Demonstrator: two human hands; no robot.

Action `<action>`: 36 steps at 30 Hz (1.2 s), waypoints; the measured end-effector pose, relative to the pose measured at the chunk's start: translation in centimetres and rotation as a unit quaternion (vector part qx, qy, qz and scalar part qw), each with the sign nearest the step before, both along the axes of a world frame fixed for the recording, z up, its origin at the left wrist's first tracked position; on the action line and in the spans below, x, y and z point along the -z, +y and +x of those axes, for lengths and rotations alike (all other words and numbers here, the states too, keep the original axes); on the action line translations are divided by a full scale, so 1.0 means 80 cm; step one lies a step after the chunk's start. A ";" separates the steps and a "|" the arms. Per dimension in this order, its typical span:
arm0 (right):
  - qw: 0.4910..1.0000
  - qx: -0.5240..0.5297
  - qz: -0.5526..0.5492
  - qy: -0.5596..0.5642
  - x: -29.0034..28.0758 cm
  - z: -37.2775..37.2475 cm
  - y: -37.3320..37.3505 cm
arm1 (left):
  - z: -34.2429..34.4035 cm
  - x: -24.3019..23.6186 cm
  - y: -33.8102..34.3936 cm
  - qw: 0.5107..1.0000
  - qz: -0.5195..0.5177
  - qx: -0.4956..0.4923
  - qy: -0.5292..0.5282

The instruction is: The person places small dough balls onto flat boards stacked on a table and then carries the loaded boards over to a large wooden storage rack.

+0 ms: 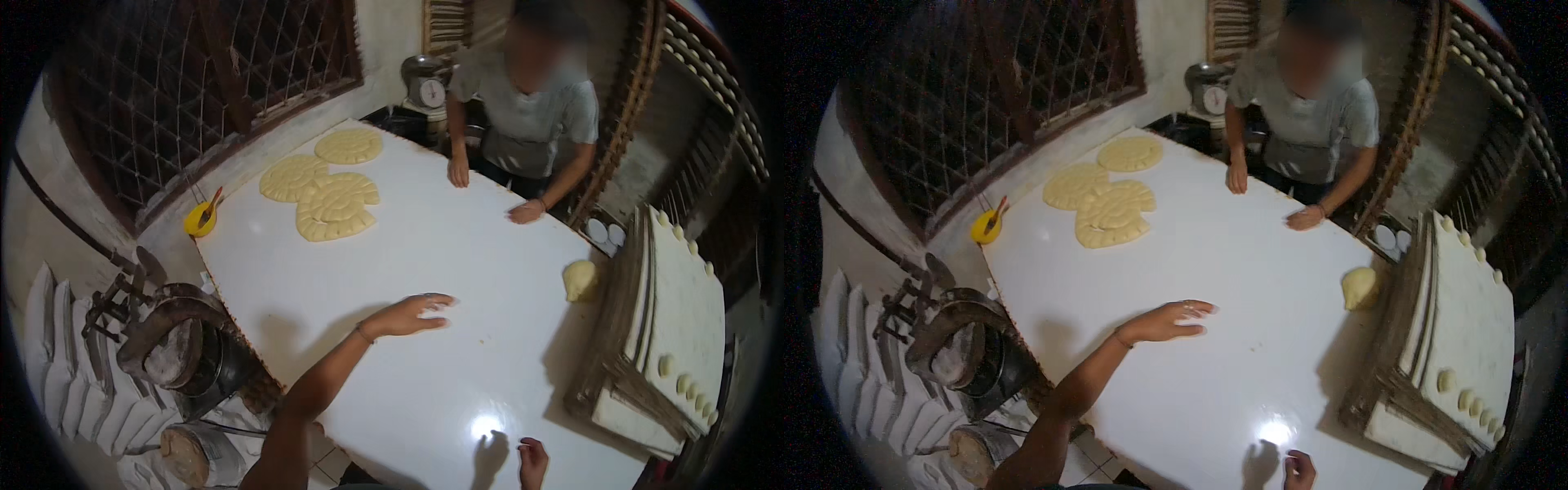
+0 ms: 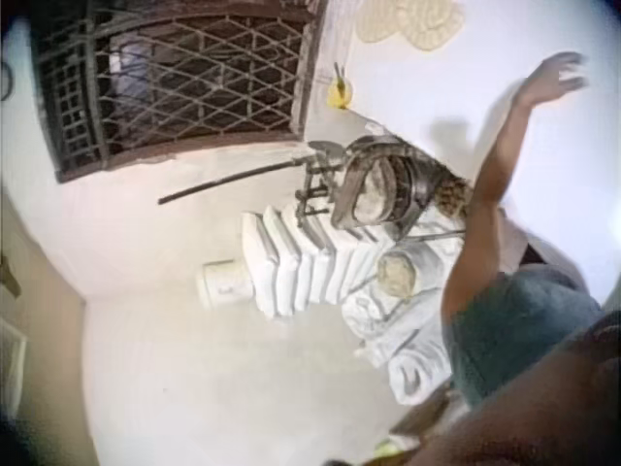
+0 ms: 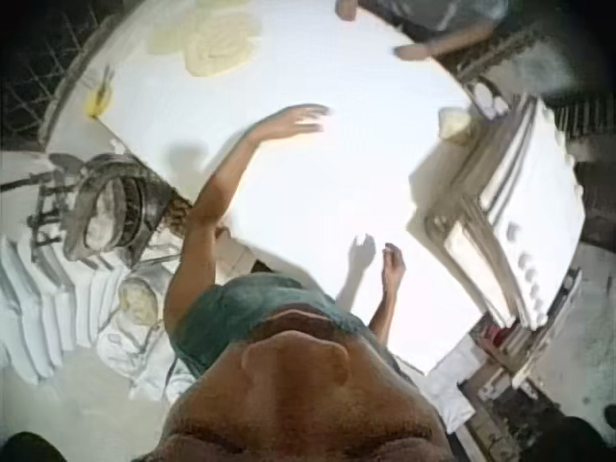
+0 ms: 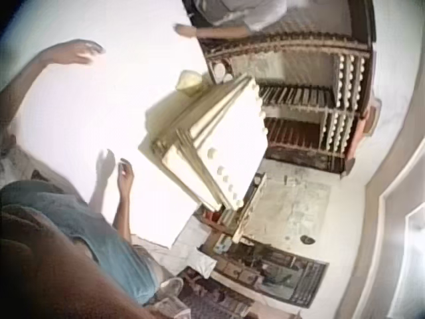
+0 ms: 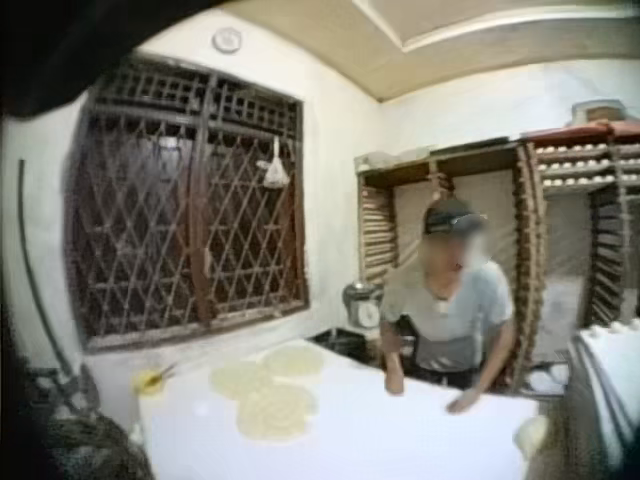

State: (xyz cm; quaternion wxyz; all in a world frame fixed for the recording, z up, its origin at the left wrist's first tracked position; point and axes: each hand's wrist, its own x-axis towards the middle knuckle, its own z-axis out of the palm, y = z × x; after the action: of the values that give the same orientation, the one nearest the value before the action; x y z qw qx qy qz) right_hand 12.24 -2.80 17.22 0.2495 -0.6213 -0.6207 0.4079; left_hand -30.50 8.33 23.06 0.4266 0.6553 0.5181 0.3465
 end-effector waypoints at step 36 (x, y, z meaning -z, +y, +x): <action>0.896 0.180 -0.258 0.313 0.067 -0.154 -0.086 | 0.171 0.146 -0.180 0.850 -0.345 0.169 -0.362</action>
State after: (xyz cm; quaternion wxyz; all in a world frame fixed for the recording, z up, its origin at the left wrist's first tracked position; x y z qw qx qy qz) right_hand -0.10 -9.68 11.89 0.3308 -0.6050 -0.2612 0.6755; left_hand -16.80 -6.04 11.37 0.8344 0.3719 0.2945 0.2804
